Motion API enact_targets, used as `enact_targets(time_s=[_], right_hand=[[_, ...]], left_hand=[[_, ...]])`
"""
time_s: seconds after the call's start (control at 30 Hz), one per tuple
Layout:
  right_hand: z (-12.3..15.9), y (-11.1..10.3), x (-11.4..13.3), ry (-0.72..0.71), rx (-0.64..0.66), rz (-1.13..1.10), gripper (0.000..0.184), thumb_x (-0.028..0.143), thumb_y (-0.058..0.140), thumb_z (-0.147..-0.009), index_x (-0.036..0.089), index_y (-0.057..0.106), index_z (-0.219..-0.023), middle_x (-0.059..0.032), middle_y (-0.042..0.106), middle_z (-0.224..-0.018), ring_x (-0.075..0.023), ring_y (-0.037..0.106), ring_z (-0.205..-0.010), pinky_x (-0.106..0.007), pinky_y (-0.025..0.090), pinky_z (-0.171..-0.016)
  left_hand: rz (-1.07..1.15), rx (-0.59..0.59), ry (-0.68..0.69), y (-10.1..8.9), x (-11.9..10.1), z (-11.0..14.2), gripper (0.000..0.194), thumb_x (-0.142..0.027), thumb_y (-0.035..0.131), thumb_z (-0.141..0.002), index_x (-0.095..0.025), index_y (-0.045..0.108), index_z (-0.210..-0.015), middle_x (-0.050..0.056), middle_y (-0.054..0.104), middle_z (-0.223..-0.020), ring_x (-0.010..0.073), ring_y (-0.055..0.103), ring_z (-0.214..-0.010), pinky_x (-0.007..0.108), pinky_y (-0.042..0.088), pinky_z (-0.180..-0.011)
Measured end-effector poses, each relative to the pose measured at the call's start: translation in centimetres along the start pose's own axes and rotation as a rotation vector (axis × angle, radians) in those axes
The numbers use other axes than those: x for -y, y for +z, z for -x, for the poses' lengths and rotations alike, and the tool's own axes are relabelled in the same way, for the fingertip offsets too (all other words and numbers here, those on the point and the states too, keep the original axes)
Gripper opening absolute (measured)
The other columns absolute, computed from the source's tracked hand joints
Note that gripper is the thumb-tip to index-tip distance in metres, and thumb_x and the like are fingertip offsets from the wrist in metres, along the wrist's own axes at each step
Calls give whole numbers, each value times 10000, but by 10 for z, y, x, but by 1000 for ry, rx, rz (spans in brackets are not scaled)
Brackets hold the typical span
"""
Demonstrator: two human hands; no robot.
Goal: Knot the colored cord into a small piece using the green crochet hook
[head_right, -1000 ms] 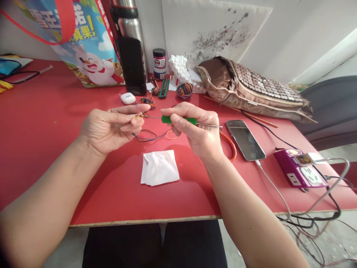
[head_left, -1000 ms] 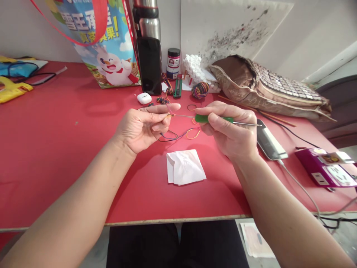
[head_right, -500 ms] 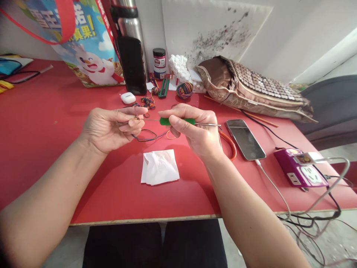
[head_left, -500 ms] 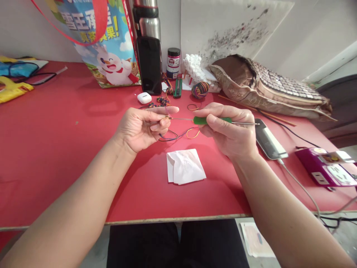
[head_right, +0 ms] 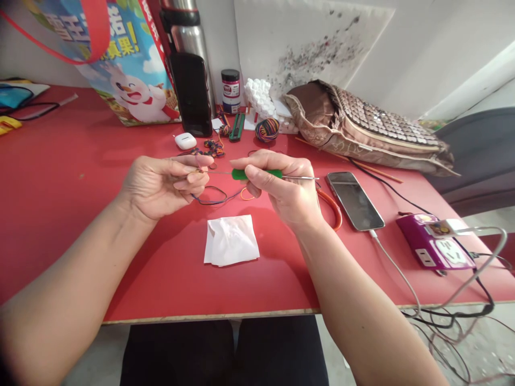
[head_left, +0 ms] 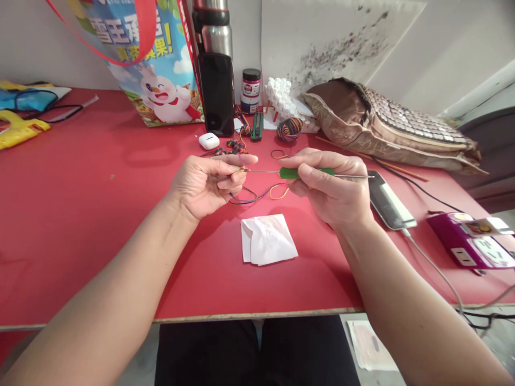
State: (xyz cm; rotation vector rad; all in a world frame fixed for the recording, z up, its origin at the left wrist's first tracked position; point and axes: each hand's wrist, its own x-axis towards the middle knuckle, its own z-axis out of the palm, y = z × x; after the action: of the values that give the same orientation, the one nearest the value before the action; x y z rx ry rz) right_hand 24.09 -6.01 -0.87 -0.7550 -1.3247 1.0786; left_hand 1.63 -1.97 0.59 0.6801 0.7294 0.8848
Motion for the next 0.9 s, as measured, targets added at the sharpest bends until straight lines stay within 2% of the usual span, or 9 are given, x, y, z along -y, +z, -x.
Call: enact_targets(time_s=[0.13, 0.4, 0.67, 0.9], right_hand=[[1, 1, 2, 18, -4, 16, 58, 290, 882, -849, 264, 906, -896, -37, 729, -803, -121, 584, -591, -316, 501, -538], [2, 2, 4, 31, -20, 64, 97, 344, 888, -842, 256, 898, -882, -43, 731, -805, -129, 590, -592, -321, 512, -533], [1, 1, 0, 27, -33, 37, 104, 354, 904, -831, 262, 899, -880, -50, 758, -822, -131, 588, -603, -314, 502, -525], [1, 1, 0, 27, -49, 27, 83, 339, 899, -831, 269, 902, -875, -53, 770, -827, -135, 592, -604, -319, 511, -526]], left_hand=[[29, -1, -4, -2, 0, -1, 249, 1, 593, -739, -47, 835, -778, 37, 534, -495, 39, 342, -426, 167, 296, -443], [42, 18, -29, -8, -1, -2, 270, 11, 587, -745, -59, 841, -802, 43, 555, -516, 47, 367, -429, 196, 271, -445], [-29, 19, 17, -5, 3, -2, 267, 17, 602, -734, -37, 846, -828, 35, 540, -520, 41, 349, -432, 189, 263, -451], [1, 16, 14, -5, 1, 0, 309, 35, 583, -760, -39, 858, -880, 29, 532, -515, 41, 340, -418, 185, 278, -446]])
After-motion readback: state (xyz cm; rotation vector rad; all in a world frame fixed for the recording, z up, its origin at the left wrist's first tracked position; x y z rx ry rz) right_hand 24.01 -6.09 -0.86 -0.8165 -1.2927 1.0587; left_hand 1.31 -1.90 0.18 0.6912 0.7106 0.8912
